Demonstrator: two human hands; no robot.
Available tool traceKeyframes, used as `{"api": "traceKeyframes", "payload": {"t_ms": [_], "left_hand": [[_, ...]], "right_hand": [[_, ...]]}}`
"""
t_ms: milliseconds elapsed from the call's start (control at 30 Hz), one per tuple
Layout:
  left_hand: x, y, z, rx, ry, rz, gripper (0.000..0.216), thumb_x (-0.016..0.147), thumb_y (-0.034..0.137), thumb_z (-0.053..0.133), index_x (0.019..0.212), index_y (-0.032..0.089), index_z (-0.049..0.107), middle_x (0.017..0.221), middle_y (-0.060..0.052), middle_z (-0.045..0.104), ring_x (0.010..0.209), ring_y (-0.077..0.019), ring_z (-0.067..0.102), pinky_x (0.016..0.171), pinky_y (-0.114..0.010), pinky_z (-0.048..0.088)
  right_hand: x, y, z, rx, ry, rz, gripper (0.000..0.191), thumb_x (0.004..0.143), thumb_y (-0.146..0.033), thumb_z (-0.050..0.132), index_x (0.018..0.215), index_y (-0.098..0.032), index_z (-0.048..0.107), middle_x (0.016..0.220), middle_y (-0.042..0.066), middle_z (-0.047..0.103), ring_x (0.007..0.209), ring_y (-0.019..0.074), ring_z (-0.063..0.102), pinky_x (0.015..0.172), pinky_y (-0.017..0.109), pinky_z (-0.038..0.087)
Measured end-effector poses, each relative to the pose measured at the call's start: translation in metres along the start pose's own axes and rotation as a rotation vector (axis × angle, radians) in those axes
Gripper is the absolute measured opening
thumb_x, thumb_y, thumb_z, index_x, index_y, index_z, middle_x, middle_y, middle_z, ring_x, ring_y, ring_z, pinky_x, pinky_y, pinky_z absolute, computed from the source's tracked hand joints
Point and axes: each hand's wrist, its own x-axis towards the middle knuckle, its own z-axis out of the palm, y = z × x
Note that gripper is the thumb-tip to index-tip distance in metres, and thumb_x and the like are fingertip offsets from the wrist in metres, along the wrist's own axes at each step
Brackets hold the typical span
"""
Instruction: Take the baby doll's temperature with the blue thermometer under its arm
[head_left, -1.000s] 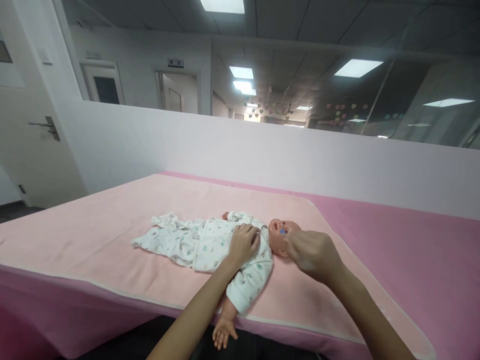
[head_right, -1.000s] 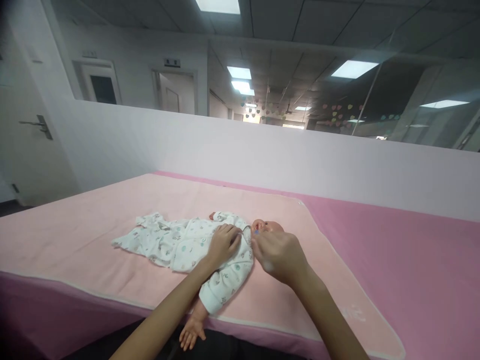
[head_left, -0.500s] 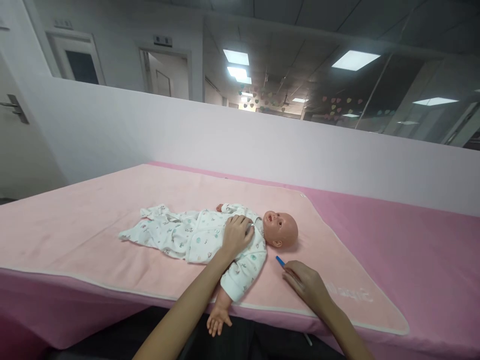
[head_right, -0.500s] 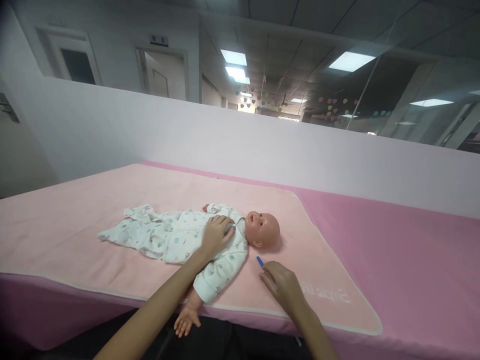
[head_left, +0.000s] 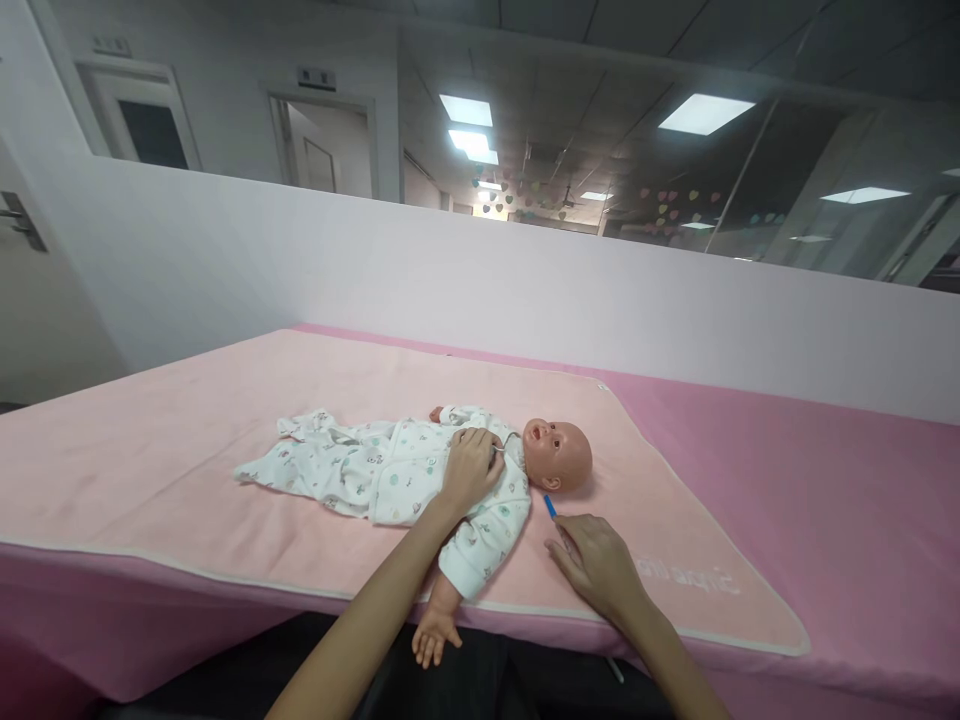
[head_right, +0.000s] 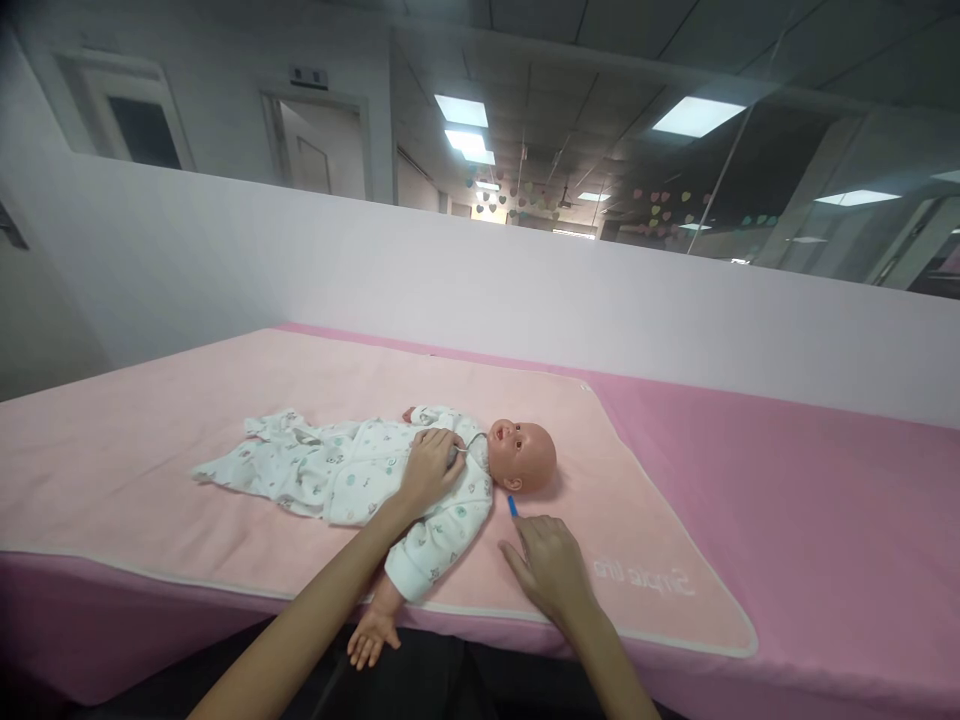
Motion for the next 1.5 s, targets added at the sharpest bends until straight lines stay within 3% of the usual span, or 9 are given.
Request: {"api": "traceKeyframes", "payload": {"t_ms": [200, 333, 433, 633, 1033, 1500], "left_hand": [[-0.001, -0.001, -0.002, 0.005, -0.043, -0.01, 0.009, 0.076, 0.017, 0.043, 0.081, 0.019, 0.05, 0.082, -0.003, 0.056, 0.083, -0.0199, 0.049, 0.085, -0.038, 0.031], [-0.002, -0.003, 0.001, 0.053, -0.07, -0.014, 0.008, 0.077, 0.017, 0.045, 0.08, 0.018, 0.052, 0.083, -0.005, 0.056, 0.083, -0.0207, 0.048, 0.083, -0.038, 0.032], [-0.003, -0.006, 0.005, 0.093, -0.056, -0.031, 0.007, 0.078, 0.018, 0.045, 0.079, 0.018, 0.052, 0.084, -0.006, 0.057, 0.084, -0.0214, 0.048, 0.082, -0.039, 0.032], [-0.004, -0.005, 0.007, 0.135, -0.055, 0.005, 0.011, 0.08, 0.017, 0.044, 0.087, 0.017, 0.052, 0.087, -0.006, 0.055, 0.085, -0.0207, 0.047, 0.084, -0.039, 0.031], [-0.004, -0.003, 0.002, 0.0, -0.052, -0.098, 0.015, 0.086, 0.019, 0.036, 0.088, 0.018, 0.051, 0.084, -0.001, 0.06, 0.083, -0.0161, 0.052, 0.089, -0.036, 0.029], [-0.002, -0.002, -0.005, -0.133, -0.015, -0.159, 0.019, 0.087, 0.023, 0.036, 0.088, 0.021, 0.055, 0.086, 0.002, 0.063, 0.084, -0.0137, 0.054, 0.089, -0.034, 0.029]], "right_hand": [[0.065, -0.047, 0.007, 0.291, 0.193, 0.017, 0.021, 0.086, -0.025, 0.041, 0.085, -0.018, 0.061, 0.077, 0.005, 0.064, 0.074, 0.0167, 0.058, 0.07, 0.028, 0.043], [0.116, -0.067, 0.034, 0.413, 0.301, 0.043, 0.021, 0.084, -0.019, 0.039, 0.088, -0.019, 0.06, 0.081, 0.006, 0.062, 0.078, 0.0178, 0.055, 0.073, 0.03, 0.042], [0.133, -0.068, 0.055, 0.434, 0.394, 0.081, 0.023, 0.083, -0.018, 0.037, 0.083, -0.018, 0.06, 0.078, 0.006, 0.06, 0.077, 0.0179, 0.053, 0.073, 0.031, 0.042], [0.127, -0.063, 0.064, 0.502, 0.504, 0.119, 0.023, 0.082, -0.019, 0.036, 0.088, -0.018, 0.058, 0.084, 0.008, 0.058, 0.082, 0.0191, 0.052, 0.076, 0.033, 0.042], [0.125, -0.054, 0.067, 0.625, 0.416, 0.202, 0.027, 0.076, -0.014, 0.035, 0.093, -0.017, 0.057, 0.091, 0.008, 0.062, 0.086, 0.019, 0.056, 0.079, 0.032, 0.044], [0.122, -0.055, 0.068, 0.605, 0.427, 0.234, 0.027, 0.078, -0.014, 0.037, 0.095, -0.017, 0.058, 0.092, 0.008, 0.063, 0.086, 0.019, 0.057, 0.078, 0.032, 0.045]]}}
